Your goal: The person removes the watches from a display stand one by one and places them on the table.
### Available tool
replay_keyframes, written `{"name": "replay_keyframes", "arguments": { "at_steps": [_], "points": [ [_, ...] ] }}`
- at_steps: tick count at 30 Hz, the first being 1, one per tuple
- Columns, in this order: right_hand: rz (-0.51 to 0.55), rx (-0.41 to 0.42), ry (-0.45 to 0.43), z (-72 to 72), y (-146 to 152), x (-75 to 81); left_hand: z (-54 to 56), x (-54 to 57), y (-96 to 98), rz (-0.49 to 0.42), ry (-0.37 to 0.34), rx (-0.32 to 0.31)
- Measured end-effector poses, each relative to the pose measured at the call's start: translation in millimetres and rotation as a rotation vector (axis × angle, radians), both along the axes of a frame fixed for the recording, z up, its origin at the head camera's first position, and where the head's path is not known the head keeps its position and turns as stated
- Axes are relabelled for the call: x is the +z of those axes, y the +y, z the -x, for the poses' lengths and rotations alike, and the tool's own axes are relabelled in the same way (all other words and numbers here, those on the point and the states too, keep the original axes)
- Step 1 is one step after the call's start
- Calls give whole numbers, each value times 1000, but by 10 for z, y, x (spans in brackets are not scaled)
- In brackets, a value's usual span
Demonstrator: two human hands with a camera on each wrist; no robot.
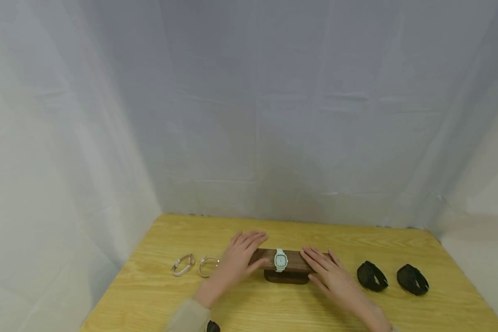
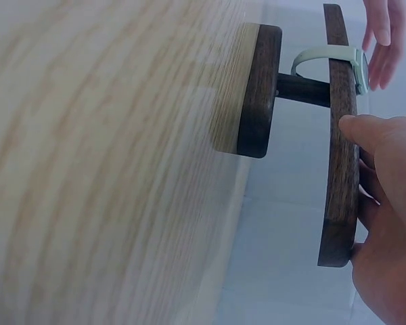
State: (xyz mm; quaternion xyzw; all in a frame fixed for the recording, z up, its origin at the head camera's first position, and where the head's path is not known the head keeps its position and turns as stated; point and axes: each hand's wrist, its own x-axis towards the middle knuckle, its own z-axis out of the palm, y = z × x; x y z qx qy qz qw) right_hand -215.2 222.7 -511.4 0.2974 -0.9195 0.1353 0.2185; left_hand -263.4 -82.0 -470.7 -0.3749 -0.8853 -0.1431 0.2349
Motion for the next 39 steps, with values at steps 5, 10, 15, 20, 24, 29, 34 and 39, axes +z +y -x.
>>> {"name": "replay_keyframes", "arguments": {
  "at_steps": [5, 10, 15, 20, 24, 29, 34, 39],
  "points": [
    [8, 16, 13, 4, -3, 13, -17, -35, 150, 27, -22, -19],
    [-3, 18, 30, 2, -8, 20, -42, -60, 261, 77, -24, -37],
    [-13, 9, 40, -8, -12, 32, -43, -113, 326, 87, -22, -48],
    [-11, 7, 35, -18, -12, 29, -44, -160, 350, 70, -29, -63],
    [-17, 9, 22, -19, -7, 31, -52, -173, 356, 70, -40, -70],
    [-19, 7, 14, -19, -2, 33, -54, -191, 361, 81, -34, -62],
    [5, 18, 20, -16, 3, 19, -36, -212, 363, 78, -16, -60],
    [12, 38, 40, -2, 12, 2, -27, -222, 358, 77, -2, -65]
  ]
}}
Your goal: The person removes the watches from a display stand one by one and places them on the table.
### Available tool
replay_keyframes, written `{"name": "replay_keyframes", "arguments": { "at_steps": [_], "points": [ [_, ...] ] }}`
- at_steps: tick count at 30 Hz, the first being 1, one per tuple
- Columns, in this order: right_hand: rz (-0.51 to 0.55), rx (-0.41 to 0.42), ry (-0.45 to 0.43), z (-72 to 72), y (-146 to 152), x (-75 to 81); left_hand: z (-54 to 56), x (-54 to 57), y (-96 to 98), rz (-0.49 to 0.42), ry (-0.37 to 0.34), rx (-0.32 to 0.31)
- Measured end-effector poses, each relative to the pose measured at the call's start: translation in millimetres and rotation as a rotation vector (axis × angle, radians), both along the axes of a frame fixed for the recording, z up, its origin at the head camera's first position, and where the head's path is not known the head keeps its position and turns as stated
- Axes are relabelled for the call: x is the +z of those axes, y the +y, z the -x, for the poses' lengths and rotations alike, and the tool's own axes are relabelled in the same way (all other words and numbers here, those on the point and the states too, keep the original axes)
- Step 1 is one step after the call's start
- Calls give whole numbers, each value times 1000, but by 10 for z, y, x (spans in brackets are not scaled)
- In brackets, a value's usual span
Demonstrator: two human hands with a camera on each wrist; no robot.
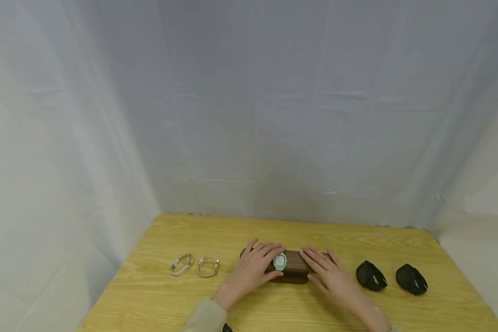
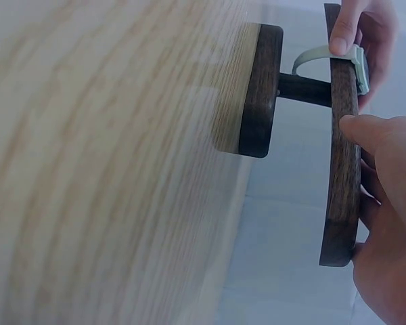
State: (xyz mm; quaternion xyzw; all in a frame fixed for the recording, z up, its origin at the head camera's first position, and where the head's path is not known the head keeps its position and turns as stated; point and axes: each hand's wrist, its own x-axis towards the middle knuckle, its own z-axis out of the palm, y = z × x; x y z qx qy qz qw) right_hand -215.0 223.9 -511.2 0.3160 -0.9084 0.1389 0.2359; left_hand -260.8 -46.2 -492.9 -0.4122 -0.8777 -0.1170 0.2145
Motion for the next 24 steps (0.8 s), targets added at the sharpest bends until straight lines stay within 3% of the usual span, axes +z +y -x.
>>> {"name": "replay_keyframes", "arguments": {
  "at_steps": [18, 24],
  "points": [
    [-20, -16, -2, -4, -4, -15, 42, -51, -78, -8, 36, -4],
    [-20, -4, 0, -7, -4, -6, 35, -34, -129, -13, 14, -12]
  ]
}}
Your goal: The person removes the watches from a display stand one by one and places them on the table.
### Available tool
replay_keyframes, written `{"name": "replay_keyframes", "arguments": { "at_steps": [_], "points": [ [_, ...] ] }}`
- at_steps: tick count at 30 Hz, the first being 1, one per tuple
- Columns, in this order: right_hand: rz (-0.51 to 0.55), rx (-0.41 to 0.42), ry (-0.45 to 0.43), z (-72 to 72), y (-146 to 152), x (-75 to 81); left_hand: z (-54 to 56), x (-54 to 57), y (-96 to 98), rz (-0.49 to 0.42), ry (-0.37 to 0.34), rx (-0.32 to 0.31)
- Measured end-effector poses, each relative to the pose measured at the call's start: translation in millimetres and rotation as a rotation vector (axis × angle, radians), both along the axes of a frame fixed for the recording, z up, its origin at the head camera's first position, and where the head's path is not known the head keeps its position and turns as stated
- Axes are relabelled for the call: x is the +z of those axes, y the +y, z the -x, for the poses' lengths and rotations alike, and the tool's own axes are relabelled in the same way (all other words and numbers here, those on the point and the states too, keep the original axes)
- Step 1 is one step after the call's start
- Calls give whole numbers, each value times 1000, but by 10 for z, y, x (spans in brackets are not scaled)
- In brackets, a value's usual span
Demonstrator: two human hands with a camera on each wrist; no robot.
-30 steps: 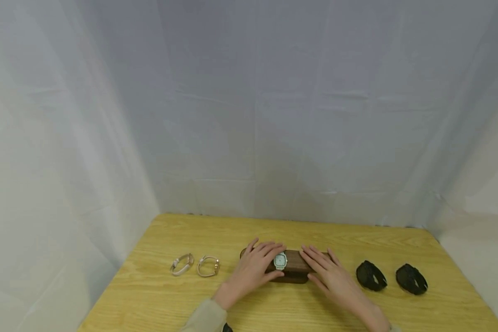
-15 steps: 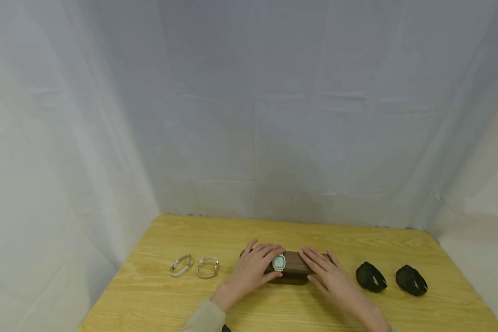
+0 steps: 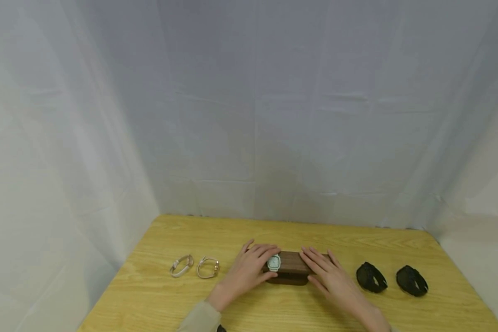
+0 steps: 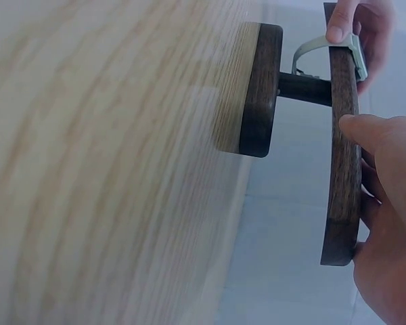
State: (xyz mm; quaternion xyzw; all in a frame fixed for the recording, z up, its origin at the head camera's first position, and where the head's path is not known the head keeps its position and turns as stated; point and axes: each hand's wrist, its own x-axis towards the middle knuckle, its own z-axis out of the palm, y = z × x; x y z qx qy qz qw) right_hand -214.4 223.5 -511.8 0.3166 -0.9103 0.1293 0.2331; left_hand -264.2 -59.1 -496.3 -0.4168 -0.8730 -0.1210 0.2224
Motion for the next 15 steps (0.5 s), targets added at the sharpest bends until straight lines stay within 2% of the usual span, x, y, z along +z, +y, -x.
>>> {"name": "replay_keyframes", "arguments": {
  "at_steps": [8, 15],
  "points": [
    [7, -14, -22, -13, -11, 10, 2, -3, -79, -5, 27, -4],
    [-2, -23, -20, -21, -12, 17, 9, 14, -150, -20, 11, -10]
  ]
}}
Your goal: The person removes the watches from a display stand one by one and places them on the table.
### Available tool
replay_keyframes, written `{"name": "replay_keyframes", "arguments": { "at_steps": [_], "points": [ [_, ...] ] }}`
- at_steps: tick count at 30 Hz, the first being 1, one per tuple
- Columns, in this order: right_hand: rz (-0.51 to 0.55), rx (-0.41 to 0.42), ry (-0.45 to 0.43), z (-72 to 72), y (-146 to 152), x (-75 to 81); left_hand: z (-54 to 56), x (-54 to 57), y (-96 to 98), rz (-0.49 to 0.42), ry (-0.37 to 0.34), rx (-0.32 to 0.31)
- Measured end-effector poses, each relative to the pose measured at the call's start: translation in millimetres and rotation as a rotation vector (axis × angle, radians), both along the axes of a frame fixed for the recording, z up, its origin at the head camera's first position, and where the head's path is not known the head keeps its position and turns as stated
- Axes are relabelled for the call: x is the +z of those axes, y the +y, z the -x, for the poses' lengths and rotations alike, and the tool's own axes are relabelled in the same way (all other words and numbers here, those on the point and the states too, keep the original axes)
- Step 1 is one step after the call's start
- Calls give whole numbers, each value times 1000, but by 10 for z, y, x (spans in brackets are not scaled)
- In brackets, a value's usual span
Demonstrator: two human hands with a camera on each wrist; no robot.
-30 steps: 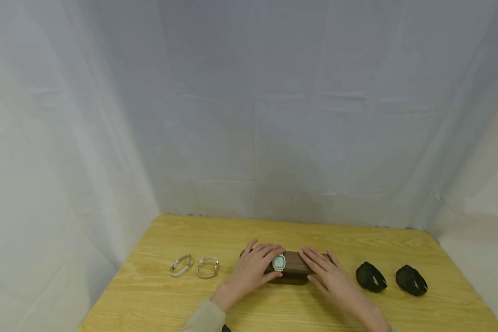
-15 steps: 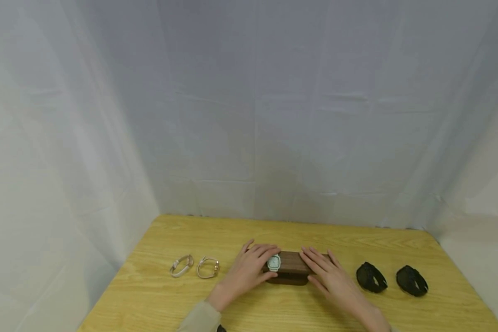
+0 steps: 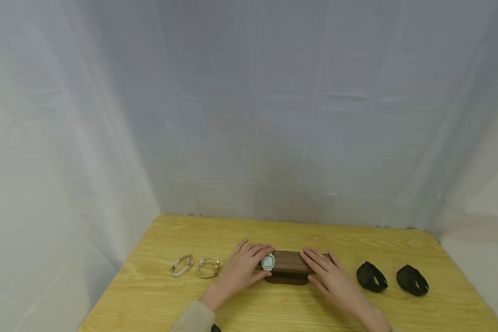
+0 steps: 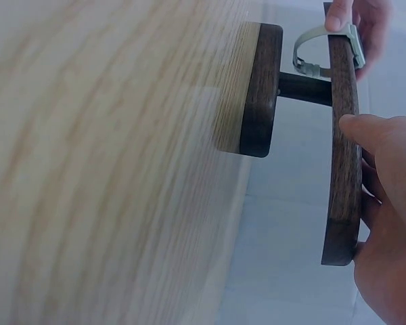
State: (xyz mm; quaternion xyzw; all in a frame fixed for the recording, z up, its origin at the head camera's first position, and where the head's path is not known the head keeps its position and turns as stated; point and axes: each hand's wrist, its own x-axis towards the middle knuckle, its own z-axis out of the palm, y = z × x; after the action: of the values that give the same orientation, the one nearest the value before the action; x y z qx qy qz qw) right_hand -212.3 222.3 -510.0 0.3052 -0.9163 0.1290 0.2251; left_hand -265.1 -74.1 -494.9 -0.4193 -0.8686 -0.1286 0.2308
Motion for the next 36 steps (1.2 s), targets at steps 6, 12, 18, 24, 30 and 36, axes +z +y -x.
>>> {"name": "replay_keyframes", "arguments": {
  "at_steps": [6, 12, 18, 24, 30, 36],
  "points": [
    [0, 15, 11, 4, -5, 14, 3, 16, -80, 16, -20, 24],
    [6, 20, 4, -1, -3, 17, -17, 51, -144, 33, -37, 49],
    [9, 25, 9, -2, -2, 13, 1, 37, -206, 3, 9, 32],
    [12, 26, 34, 4, 1, 6, -3, 52, -266, 0, 13, 37],
    [7, 27, 25, 7, 1, -6, 2, 45, -335, 2, 15, 53],
    [6, 31, 19, 14, 5, -7, 10, 36, -402, -13, 43, 52]
  ]
}}
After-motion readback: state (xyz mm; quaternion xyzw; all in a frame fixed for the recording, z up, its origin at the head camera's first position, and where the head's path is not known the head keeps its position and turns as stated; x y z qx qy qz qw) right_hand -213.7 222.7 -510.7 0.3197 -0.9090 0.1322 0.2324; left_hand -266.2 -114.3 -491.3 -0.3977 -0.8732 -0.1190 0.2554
